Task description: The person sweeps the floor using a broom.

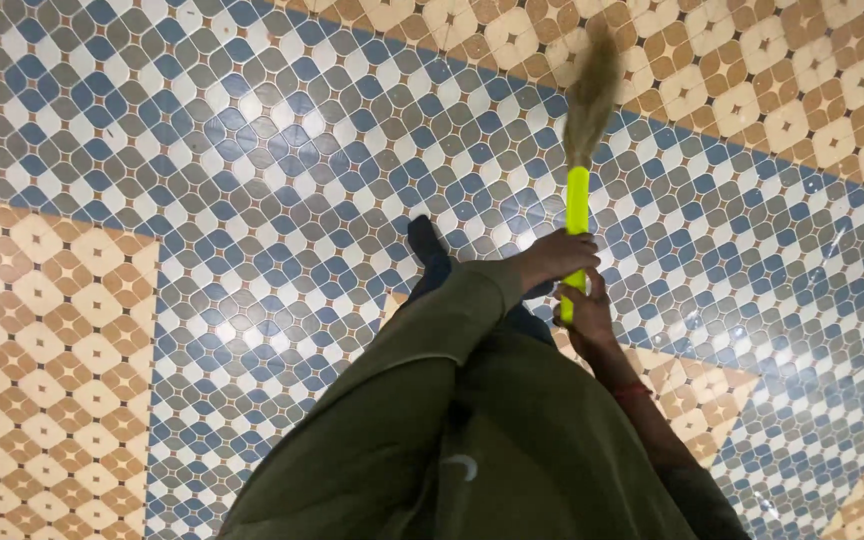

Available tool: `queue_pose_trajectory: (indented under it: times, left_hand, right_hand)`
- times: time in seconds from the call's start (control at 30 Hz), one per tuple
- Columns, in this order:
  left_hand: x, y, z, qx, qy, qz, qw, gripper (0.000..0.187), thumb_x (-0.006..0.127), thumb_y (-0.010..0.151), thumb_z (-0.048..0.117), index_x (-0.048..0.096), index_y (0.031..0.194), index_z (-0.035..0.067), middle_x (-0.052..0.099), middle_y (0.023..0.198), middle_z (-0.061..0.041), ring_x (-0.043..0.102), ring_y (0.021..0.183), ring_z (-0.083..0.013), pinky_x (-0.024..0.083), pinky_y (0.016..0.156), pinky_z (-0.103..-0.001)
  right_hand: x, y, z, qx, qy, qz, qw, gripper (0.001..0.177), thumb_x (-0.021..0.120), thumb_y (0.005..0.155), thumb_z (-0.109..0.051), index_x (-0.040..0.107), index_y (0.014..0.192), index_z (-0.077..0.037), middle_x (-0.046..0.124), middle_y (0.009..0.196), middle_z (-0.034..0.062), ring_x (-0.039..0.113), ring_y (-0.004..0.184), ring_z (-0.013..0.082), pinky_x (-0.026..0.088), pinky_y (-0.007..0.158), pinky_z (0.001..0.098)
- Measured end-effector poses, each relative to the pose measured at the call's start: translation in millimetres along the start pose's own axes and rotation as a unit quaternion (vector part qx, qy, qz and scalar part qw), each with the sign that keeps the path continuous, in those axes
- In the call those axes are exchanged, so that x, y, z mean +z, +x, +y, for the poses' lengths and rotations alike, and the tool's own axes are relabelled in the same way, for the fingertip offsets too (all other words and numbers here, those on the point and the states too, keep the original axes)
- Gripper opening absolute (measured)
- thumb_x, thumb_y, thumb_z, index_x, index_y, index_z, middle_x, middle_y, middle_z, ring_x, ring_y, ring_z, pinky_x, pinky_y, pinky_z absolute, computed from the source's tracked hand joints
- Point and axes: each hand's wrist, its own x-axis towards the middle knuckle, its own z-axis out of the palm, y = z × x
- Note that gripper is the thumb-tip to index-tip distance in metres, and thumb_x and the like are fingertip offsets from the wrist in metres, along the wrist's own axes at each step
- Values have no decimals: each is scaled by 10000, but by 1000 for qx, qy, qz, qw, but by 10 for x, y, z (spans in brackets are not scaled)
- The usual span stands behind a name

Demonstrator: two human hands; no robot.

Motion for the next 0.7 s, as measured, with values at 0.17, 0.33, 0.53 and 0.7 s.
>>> queue_pose_trajectory:
  times: [0.17, 0.33, 0.53, 0.7]
  left_hand:
    - [-227, -422, -500, -126, -76, 192, 970, 245, 638, 821, 346, 719, 1045, 289, 707, 1045, 37, 661, 1120, -240, 547, 901, -468]
    - [-882, -986, -1513, -383, -119, 110, 909, 304, 581, 982, 446, 702, 1188, 258, 724, 1129, -95, 696, 1018, -315, 563, 870, -431]
    - [-1398, -1424, -1556, -238, 79, 199, 948, 386, 741, 772, 196, 675, 1152, 179, 643, 1327, -168, 670, 1046, -365, 559, 825, -480]
    - [-1237, -828, -458, -313, -595, 409, 617, 510, 664, 875, 68, 392, 1299, -6, 631, 1206, -131, 654, 893, -185, 590, 705, -335]
  right_hand:
    - [482, 823, 174, 38, -8, -43, 998, 625, 682, 894, -78, 420, 1441, -227, 629, 944, 109, 603, 672, 198, 488, 514, 326]
    - [1474, 1652, -89, 7, -205, -153, 967, 704, 705, 875, -106, 383, 1490, -220, 644, 952, 79, 641, 722, 187, 541, 507, 358]
    - [1893, 1357, -561, 25, -204, -182, 962, 745, 644, 893, -94, 367, 1564, -266, 658, 929, 106, 579, 632, 202, 493, 474, 338]
    - [982, 488, -663, 6, -105, -178, 978, 750, 635, 868, -58, 445, 1574, -228, 627, 907, 55, 523, 575, 138, 391, 429, 287]
